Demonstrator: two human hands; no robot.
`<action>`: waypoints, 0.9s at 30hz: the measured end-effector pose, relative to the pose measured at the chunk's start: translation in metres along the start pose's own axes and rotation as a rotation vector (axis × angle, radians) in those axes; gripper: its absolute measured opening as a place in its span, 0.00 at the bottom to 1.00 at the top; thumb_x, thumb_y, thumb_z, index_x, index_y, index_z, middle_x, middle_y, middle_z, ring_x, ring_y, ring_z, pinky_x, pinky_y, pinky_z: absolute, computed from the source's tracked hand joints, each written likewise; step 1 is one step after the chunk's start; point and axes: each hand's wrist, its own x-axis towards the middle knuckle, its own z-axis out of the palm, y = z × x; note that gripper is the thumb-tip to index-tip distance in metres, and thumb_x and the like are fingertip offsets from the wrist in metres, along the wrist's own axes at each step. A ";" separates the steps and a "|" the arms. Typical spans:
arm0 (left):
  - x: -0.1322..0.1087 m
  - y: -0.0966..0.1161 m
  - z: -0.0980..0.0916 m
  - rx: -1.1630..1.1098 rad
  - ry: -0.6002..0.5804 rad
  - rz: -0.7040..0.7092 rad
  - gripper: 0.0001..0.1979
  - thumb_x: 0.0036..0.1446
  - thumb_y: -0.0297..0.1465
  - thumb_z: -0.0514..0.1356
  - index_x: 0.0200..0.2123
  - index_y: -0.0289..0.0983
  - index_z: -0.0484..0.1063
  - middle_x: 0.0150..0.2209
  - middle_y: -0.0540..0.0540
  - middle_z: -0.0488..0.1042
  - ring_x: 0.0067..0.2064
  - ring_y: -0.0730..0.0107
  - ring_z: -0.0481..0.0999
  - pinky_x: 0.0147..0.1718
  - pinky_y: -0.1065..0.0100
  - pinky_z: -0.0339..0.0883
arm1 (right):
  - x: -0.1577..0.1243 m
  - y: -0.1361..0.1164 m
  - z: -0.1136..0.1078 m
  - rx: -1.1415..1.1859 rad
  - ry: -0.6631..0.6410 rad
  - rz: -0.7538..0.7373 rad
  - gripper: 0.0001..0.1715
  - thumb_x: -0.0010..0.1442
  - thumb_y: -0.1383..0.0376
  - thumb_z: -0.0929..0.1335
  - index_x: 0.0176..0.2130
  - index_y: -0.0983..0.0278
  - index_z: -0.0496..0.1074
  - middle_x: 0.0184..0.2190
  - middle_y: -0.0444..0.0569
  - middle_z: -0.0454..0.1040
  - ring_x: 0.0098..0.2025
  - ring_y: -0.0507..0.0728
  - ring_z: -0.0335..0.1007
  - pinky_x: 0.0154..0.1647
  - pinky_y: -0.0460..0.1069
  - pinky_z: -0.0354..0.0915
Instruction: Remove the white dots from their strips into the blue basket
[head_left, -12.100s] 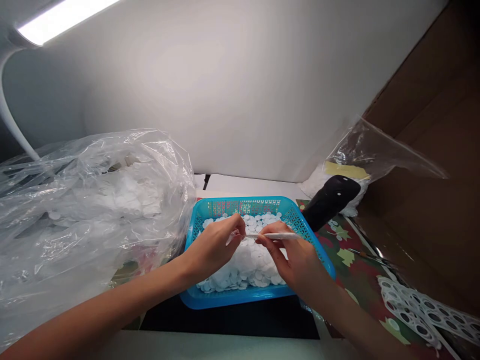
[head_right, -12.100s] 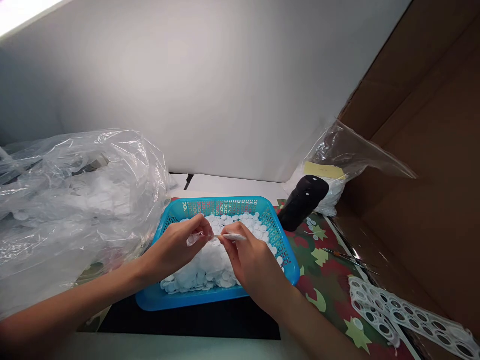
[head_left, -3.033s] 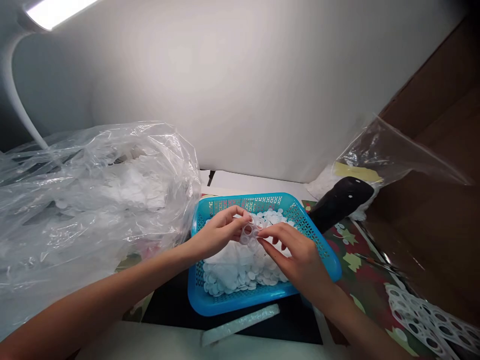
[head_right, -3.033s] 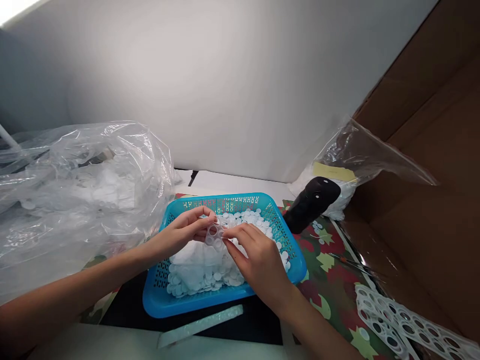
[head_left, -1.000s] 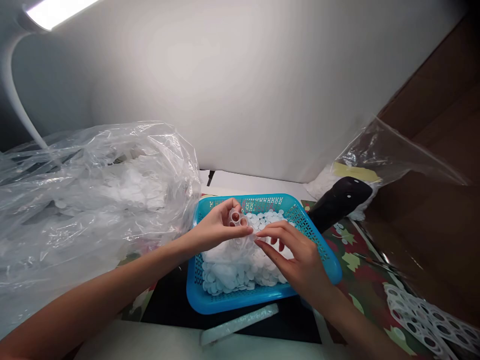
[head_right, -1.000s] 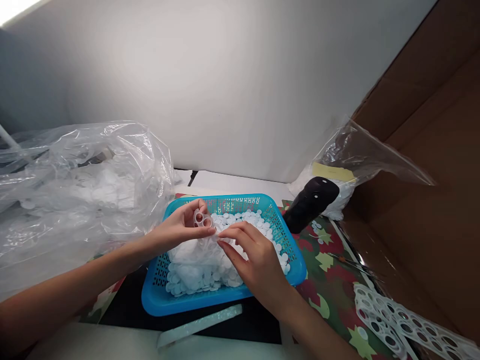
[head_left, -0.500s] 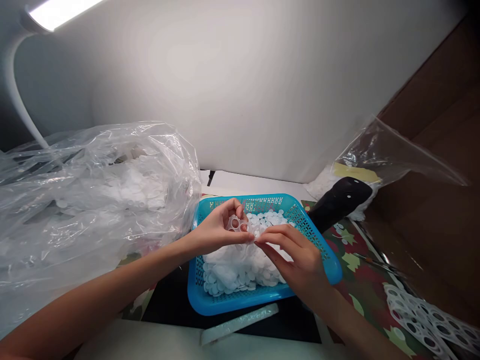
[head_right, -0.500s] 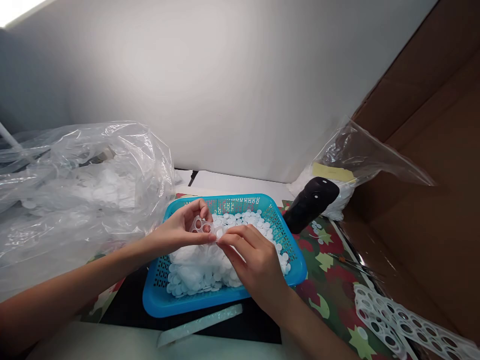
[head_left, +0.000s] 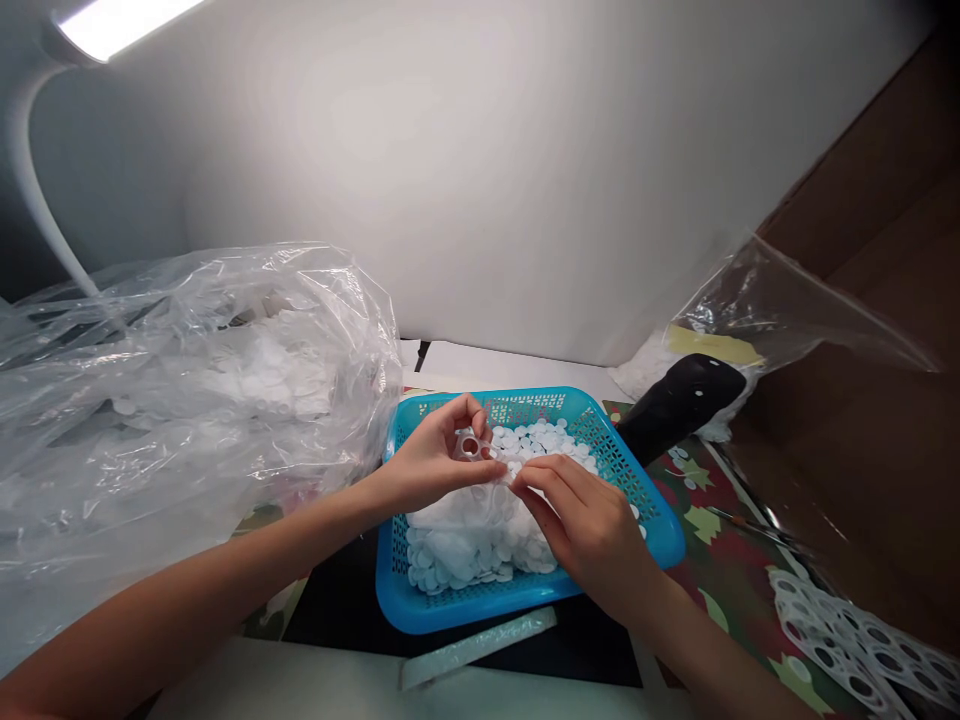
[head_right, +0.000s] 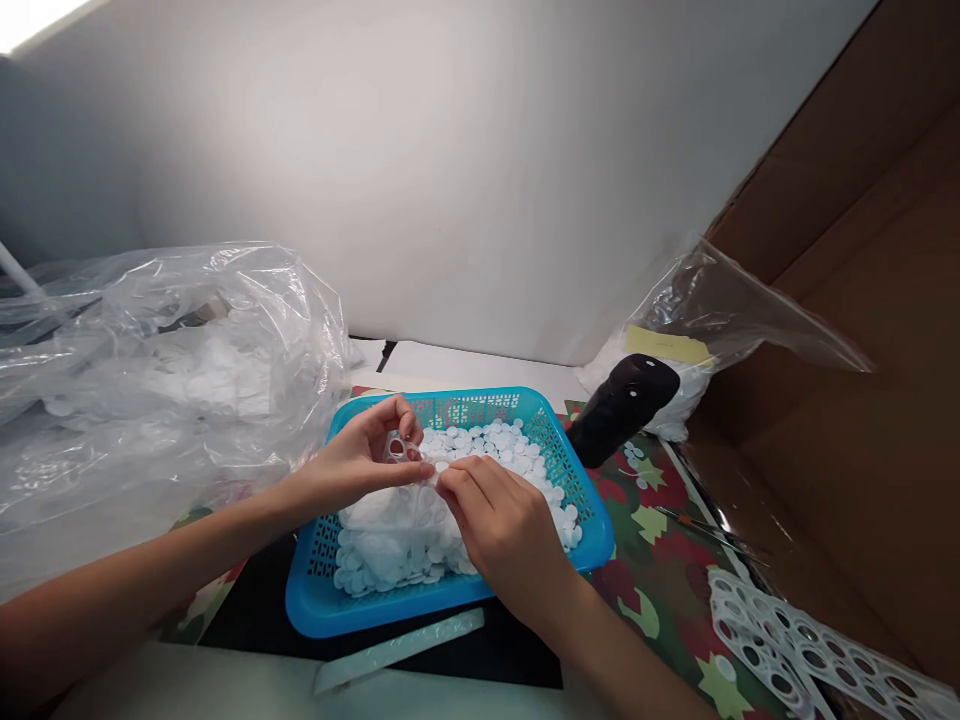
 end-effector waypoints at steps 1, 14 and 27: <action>0.000 -0.001 0.000 0.000 0.004 0.012 0.18 0.45 0.27 0.65 0.30 0.38 0.55 0.31 0.54 0.60 0.29 0.80 0.61 0.28 0.72 0.60 | 0.000 0.000 0.000 0.004 -0.004 0.000 0.07 0.62 0.72 0.61 0.37 0.64 0.67 0.31 0.49 0.73 0.35 0.55 0.70 0.35 0.49 0.67; -0.004 0.005 0.000 -0.121 -0.104 0.058 0.14 0.51 0.25 0.63 0.31 0.37 0.56 0.33 0.53 0.60 0.32 0.79 0.63 0.31 0.73 0.62 | 0.002 0.000 -0.007 0.547 -0.033 0.405 0.28 0.54 0.62 0.71 0.52 0.59 0.60 0.53 0.51 0.63 0.55 0.60 0.60 0.54 0.56 0.60; -0.001 0.003 -0.001 -0.076 -0.081 -0.144 0.19 0.50 0.35 0.64 0.44 0.39 0.64 0.43 0.46 0.67 0.40 0.71 0.68 0.36 0.69 0.62 | 0.008 0.004 -0.009 0.995 -0.093 0.688 0.09 0.53 0.61 0.71 0.26 0.64 0.70 0.25 0.42 0.67 0.29 0.50 0.63 0.31 0.44 0.62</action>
